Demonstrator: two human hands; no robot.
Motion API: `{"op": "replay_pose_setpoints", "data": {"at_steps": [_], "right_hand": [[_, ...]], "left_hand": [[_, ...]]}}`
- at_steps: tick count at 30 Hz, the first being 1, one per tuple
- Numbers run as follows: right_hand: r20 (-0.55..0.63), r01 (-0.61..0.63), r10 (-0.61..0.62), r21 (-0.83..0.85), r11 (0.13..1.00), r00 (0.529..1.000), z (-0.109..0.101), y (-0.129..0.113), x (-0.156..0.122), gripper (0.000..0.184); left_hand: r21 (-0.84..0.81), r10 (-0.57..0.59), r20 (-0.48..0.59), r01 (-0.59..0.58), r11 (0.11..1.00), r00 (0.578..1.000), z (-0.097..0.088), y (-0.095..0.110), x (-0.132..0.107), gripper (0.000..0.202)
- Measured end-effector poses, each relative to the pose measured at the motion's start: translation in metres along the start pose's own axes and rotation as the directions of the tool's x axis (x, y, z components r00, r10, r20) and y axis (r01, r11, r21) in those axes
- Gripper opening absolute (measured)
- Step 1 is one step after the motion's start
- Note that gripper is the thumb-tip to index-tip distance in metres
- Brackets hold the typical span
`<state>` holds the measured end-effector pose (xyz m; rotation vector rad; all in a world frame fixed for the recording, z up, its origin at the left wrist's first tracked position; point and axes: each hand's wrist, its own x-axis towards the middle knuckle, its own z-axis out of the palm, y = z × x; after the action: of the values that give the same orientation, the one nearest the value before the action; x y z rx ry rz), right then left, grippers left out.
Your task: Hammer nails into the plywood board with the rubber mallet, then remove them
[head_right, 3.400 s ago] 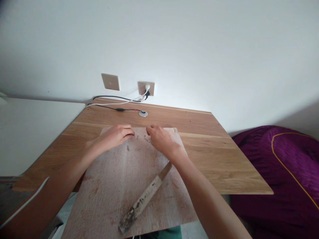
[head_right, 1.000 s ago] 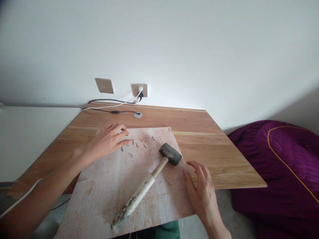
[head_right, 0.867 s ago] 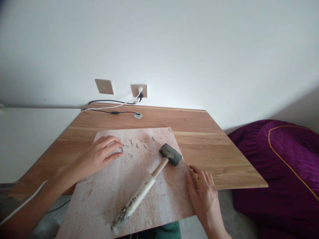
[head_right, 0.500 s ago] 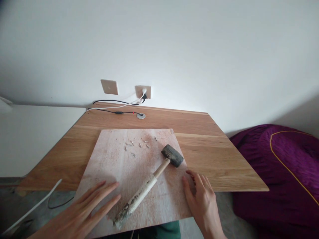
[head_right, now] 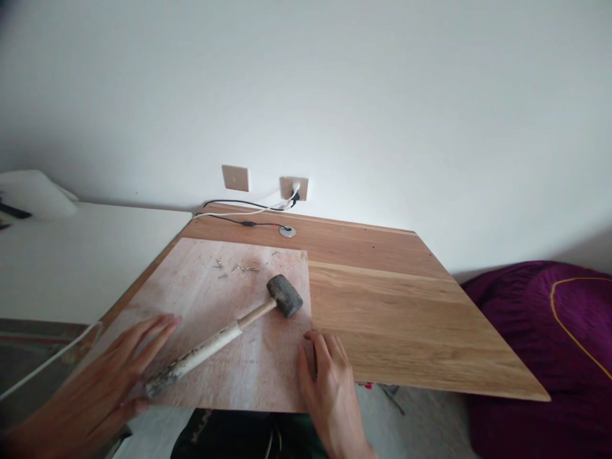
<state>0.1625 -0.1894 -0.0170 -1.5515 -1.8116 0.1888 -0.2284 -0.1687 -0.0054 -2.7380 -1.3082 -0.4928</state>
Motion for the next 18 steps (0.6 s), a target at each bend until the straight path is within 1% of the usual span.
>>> {"op": "replay_pose_setpoints", "data": {"at_steps": [3, 5, 8, 12, 14, 18], "right_hand": [[0.045, -0.005, 0.001, 0.08, 0.997, 0.999, 0.01, -0.012, 0.006, 0.017], [0.056, -0.022, 0.014, 0.135, 0.991, 0.998, 0.013, -0.014, 0.008, 0.017], [0.074, -0.066, 0.051, 0.208, 0.976, 0.996, 0.013, -0.01, 0.009, 0.019], [0.105, -0.142, 0.119, 0.247, 0.958, 0.987, 0.012, -0.001, 0.007, 0.025], [0.104, -0.176, 0.154, 0.256, 0.951, 0.983, 0.013, 0.001, 0.007, 0.027], [0.106, -0.224, 0.201, 0.296, 0.929, 0.974, 0.013, 0.0, 0.008, 0.031]], "left_hand": [[0.023, -0.079, -0.033, 0.08, 0.997, 0.996, 0.002, -0.01, -0.01, 0.075], [0.015, -0.111, -0.049, 0.112, 0.994, 0.993, 0.003, -0.013, -0.013, 0.07], [0.006, -0.147, -0.074, 0.148, 0.989, 0.986, 0.005, -0.015, -0.013, 0.063], [-0.019, -0.18, -0.082, 0.179, 0.984, 0.98, 0.008, -0.014, -0.011, 0.057], [-0.052, -0.2, -0.101, 0.195, 0.979, 0.975, 0.009, -0.013, -0.012, 0.054], [-0.138, -0.277, -0.134, 0.259, 0.956, 0.951, 0.009, -0.013, -0.014, 0.051]]}}
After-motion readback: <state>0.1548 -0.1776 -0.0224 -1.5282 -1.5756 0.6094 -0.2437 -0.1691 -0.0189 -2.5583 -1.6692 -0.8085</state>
